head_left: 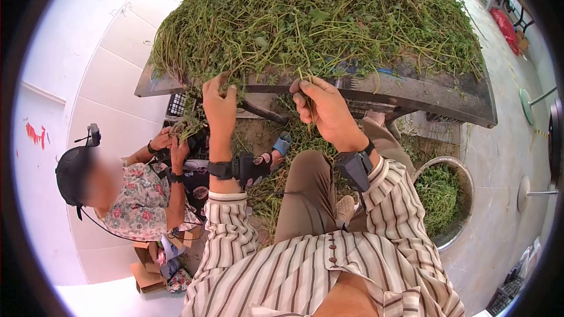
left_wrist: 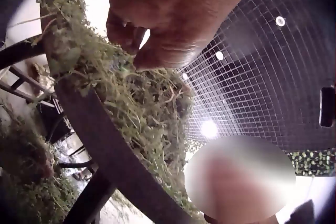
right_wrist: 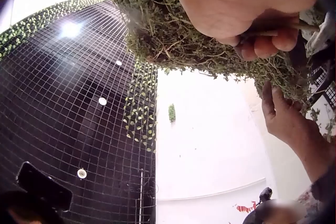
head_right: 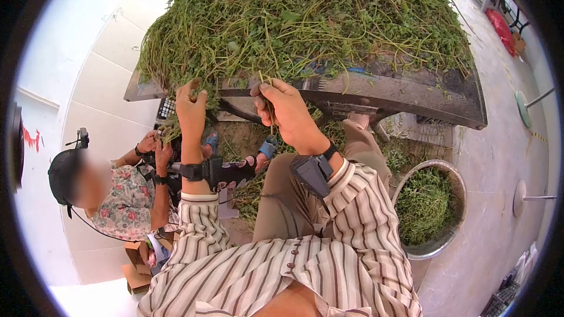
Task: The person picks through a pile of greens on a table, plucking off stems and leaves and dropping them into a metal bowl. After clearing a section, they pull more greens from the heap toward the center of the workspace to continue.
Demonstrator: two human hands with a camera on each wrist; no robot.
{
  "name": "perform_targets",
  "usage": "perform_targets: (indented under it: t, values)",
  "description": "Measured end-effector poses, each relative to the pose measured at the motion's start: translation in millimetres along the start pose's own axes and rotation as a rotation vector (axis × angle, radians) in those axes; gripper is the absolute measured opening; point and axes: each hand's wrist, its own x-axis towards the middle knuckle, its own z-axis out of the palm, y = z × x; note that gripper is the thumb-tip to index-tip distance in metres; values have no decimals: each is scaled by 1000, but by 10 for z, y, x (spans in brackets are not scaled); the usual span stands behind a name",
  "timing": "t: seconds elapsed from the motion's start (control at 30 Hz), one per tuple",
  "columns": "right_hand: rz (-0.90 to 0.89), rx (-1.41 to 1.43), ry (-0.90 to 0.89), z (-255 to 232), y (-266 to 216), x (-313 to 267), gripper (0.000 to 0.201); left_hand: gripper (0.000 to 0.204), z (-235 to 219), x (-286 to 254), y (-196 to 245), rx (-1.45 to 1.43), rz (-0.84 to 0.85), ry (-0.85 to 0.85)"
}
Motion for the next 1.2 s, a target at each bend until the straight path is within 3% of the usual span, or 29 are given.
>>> perform_targets:
  t: [0.13, 0.2, 0.27, 0.47, 0.53, 0.57, 0.6, 0.67, 0.7, 0.77, 0.8, 0.87, 0.9, 0.93, 1.0, 1.1, 1.2]
  values:
    - [1, -14, 2, 17, 0, -10, 16, 20, 134, -4, 119, 31, 146, -92]
    - [8, -12, 10, 21, 1, -11, 17, 17, 222, 15, 170, 302, 183, -122]
    - [4, -9, 20, 10, -11, -8, 18, 18, 335, 39, 65, 352, 196, -116]
    - [-14, -3, -2, -5, -33, -15, 17, 22, 388, 175, 35, 240, 56, -289]
    - [-1, -10, 11, 4, -44, -27, 17, 22, 322, 295, 158, -320, -293, -486]
    - [-1, -9, 12, 1, -42, -27, 17, 19, 244, 376, 245, -462, -472, -566]
    - [-4, -13, 15, -1, -41, -25, 17, 19, 214, 449, 286, -462, -472, -567]
    - [-10, -19, 15, 0, -44, -20, 17, 15, 184, 626, 335, -847, -478, -496]
    - [-13, -14, 12, 0, -50, -19, 17, 15, 135, 725, 413, -847, -475, -495]
    - [-20, -12, 8, -4, -63, -11, 17, 14, 55, 914, 553, -1046, -449, -283]
    - [-26, -3, 2, -10, -62, -6, 17, 14, 41, 995, 504, -1049, -445, -284]
    - [-34, 8, -3, -11, -66, -1, 17, 14, -3, 1125, 388, -1410, -381, -244]
    - [-31, 5, 9, -6, -70, -3, 17, 16, 36, 1046, 467, -1149, -410, -165]
    - [-26, 1, 19, 3, -74, -5, 16, 16, 102, 953, 500, -1148, -409, -161]
    - [-23, -3, 32, 28, -85, -11, 16, 20, 246, 763, 487, -852, -444, -366]
    - [-31, 34, 69, 25, -103, -24, 15, 22, 383, 518, 401, -948, -551, -328]
    - [-34, 73, 91, -24, -90, 6, 13, 21, 422, 259, 440, -951, -489, -335]
